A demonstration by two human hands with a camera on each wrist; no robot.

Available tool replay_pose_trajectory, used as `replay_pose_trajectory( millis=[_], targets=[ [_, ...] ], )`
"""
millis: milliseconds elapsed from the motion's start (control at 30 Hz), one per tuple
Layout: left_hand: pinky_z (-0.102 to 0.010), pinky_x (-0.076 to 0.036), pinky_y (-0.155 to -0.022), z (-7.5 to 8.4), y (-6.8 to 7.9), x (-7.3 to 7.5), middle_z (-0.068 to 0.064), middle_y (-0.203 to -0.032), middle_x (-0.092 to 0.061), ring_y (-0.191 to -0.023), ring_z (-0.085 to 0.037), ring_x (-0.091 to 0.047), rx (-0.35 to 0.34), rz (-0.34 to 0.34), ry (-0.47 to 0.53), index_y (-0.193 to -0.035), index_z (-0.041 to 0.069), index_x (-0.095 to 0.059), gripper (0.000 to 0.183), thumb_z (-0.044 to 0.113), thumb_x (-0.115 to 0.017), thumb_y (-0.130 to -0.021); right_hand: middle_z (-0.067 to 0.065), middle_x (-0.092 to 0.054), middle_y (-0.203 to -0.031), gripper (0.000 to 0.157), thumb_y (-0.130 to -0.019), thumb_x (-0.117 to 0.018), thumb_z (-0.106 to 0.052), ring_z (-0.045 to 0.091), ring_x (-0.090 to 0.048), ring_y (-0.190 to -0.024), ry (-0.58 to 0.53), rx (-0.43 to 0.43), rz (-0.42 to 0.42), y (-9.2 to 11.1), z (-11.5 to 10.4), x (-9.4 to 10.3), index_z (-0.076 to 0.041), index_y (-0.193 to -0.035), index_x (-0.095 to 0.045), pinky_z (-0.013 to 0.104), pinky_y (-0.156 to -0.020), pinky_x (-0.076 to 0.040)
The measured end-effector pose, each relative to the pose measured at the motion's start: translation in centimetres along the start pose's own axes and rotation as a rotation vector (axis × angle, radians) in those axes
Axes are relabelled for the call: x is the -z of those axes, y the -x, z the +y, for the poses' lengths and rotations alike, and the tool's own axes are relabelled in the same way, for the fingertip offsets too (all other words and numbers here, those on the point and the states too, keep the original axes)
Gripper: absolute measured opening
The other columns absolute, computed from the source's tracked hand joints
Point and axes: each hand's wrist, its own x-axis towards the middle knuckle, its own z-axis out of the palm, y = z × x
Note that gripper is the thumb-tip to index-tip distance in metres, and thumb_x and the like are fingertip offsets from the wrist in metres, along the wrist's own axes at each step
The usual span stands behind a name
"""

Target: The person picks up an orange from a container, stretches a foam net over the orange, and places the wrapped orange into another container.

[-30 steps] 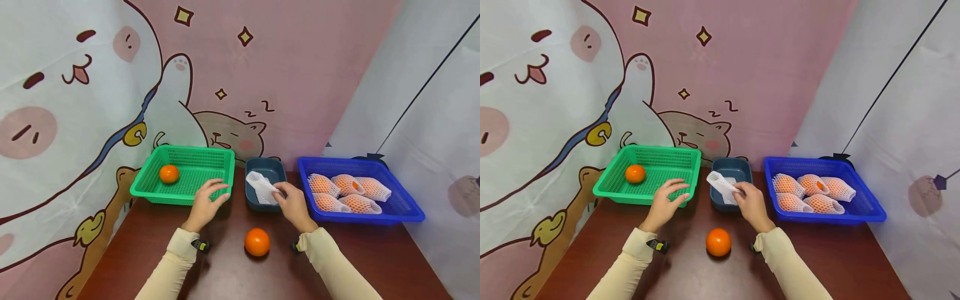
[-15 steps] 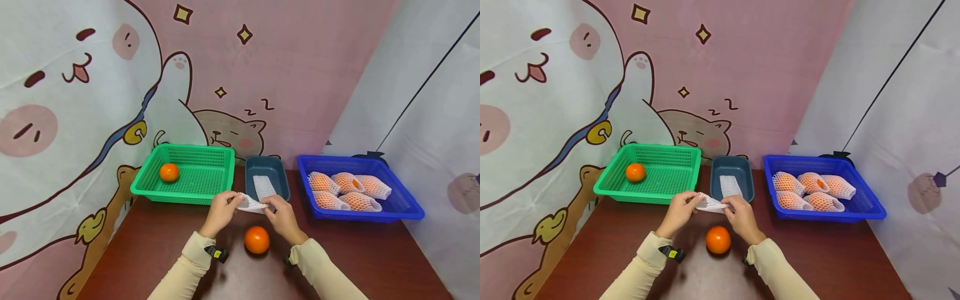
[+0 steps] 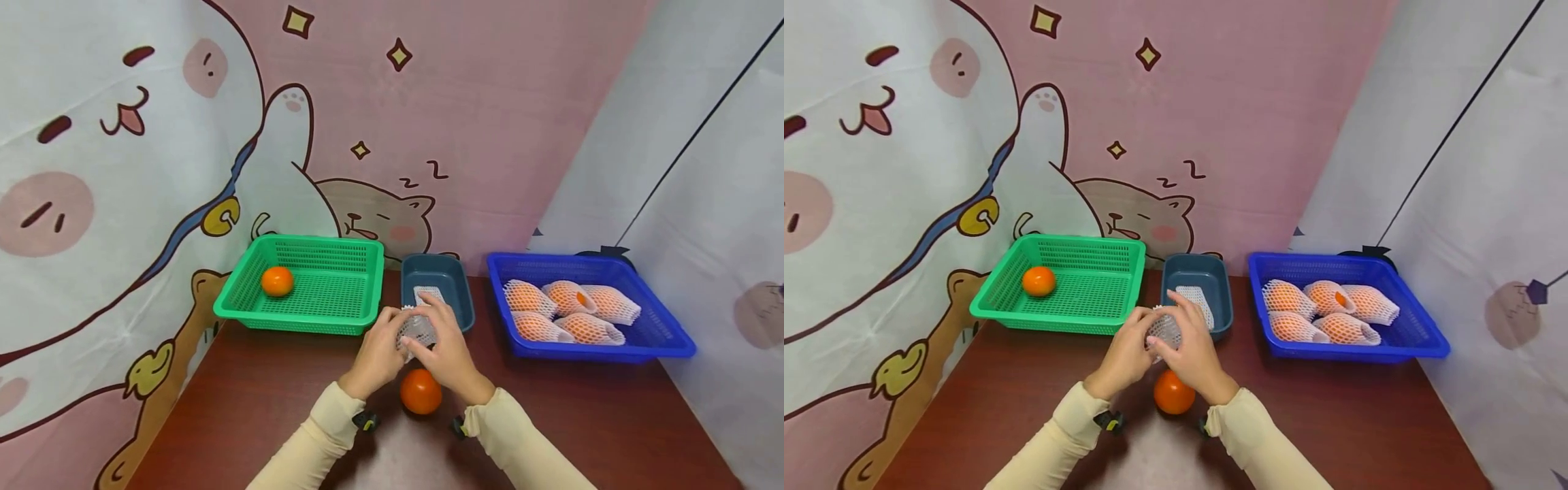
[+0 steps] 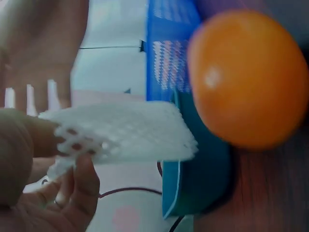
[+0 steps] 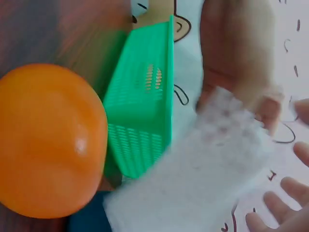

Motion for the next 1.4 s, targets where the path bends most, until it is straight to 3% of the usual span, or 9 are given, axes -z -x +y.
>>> replay_pose_trajectory(
  millis=[133,300,467,567,700,1000,1200,1300,1400],
  targets=[
    [-0.033,-0.05,-0.089,0.3,-0.1,0.1,-0.009,-0.134,-0.049,-0.112,-0.022,-0.057,-0.041,-0.035,0.1,-0.139,0.004,-0.052,0.069,0.001,-0.077,-0.075,0.014,-0.048,-0.141,0.022,-0.081,-0.079,-0.014,0.035,-0.042,-0.129,0.099,0.068,0.007,0.1,0.2,-0.5,-0.011,-0.099,-0.067,0.058,-0.099,-0.037],
    [-0.025,-0.05,-0.071,0.3,0.0,0.6,-0.009,-0.147,-0.04,-0.097,-0.018,-0.057,-0.05,-0.112,0.243,-0.146,0.007,-0.044,0.078,-0.008,-0.071,-0.074,0.016,-0.049,-0.14,0.028,-0.072,-0.07,0.008,0.037,-0.047,-0.126,0.206,0.054,0.03,0.3,1.1,0.3,-0.012,-0.093,-0.071,0.051,-0.087,-0.05],
    [-0.023,-0.05,-0.065,0.1,0.2,0.9,-0.005,-0.152,-0.034,-0.082,-0.014,-0.051,-0.038,-0.191,0.417,-0.15,0.015,-0.038,0.086,-0.012,-0.067,-0.073,0.014,-0.049,-0.14,0.035,-0.075,-0.075,0.004,0.033,-0.051,-0.124,0.157,0.004,-0.085,0.5,2.0,1.2,-0.013,-0.103,-0.065,0.047,-0.085,-0.052],
    [-0.025,-0.052,-0.066,-0.1,0.2,0.8,-0.003,-0.154,-0.03,-0.086,-0.016,-0.052,-0.028,-0.233,0.549,-0.151,0.017,-0.035,0.088,-0.013,-0.064,-0.074,0.008,-0.059,-0.122,0.034,-0.078,-0.079,-0.002,0.024,-0.06,-0.103,0.107,-0.019,-0.124,0.7,2.7,1.6,-0.013,-0.104,-0.06,0.042,-0.084,-0.053],
    [-0.026,-0.052,-0.061,-1.0,0.2,1.0,-0.004,-0.153,-0.031,-0.083,-0.02,-0.053,-0.01,-0.262,0.686,-0.151,0.012,-0.034,0.087,-0.016,-0.062,-0.075,0.006,-0.063,-0.101,0.039,-0.081,-0.073,0.004,0.011,-0.05,-0.062,0.016,-0.115,-0.128,1.0,3.9,2.7,-0.012,-0.115,-0.063,0.028,-0.054,-0.048],
    [-0.023,-0.046,-0.059,-3.3,-0.1,1.5,-0.003,-0.146,-0.041,-0.068,-0.013,-0.046,0.017,-0.299,0.441,-0.146,0.009,-0.044,0.083,-0.015,-0.069,-0.071,0.01,-0.05,-0.142,0.073,-0.077,-0.058,0.014,0.01,-0.037,-0.042,-0.076,-0.296,-0.319,2.0,5.1,5.4,-0.016,-0.142,-0.052,0.025,-0.037,-0.038],
    [-0.023,-0.051,-0.064,-1.7,0.7,-0.4,-0.008,-0.143,-0.038,-0.08,-0.019,-0.057,-0.009,-0.268,0.441,-0.148,0.011,-0.041,0.076,0.005,-0.077,-0.081,0.013,-0.051,-0.141,0.075,-0.073,-0.066,0.011,0.023,-0.062,-0.088,0.19,-0.253,-0.325,2.5,4.3,5.3,-0.014,-0.143,-0.051,0.034,-0.067,-0.054],
    [-0.026,-0.052,-0.063,-1.2,1.3,-1.2,-0.009,-0.138,-0.04,-0.088,-0.024,-0.057,0.028,-0.182,0.454,-0.149,0.017,-0.038,0.076,0.017,-0.078,-0.084,0.016,-0.053,-0.138,0.073,-0.072,-0.067,0.01,0.031,-0.059,-0.111,0.283,-0.229,-0.294,2.4,3.8,5.3,-0.01,-0.141,-0.053,0.046,-0.086,-0.052],
    [-0.035,-0.053,-0.069,-1.3,2.2,-1.9,-0.01,-0.13,-0.048,-0.094,-0.028,-0.057,0.093,-0.132,0.398,-0.147,0.016,-0.041,0.074,0.025,-0.077,-0.084,0.017,-0.054,-0.137,0.072,-0.072,-0.068,0.01,0.033,-0.058,-0.114,0.316,-0.245,-0.282,2.5,3.9,5.3,-0.008,-0.14,-0.053,0.05,-0.091,-0.049]
  ],
)
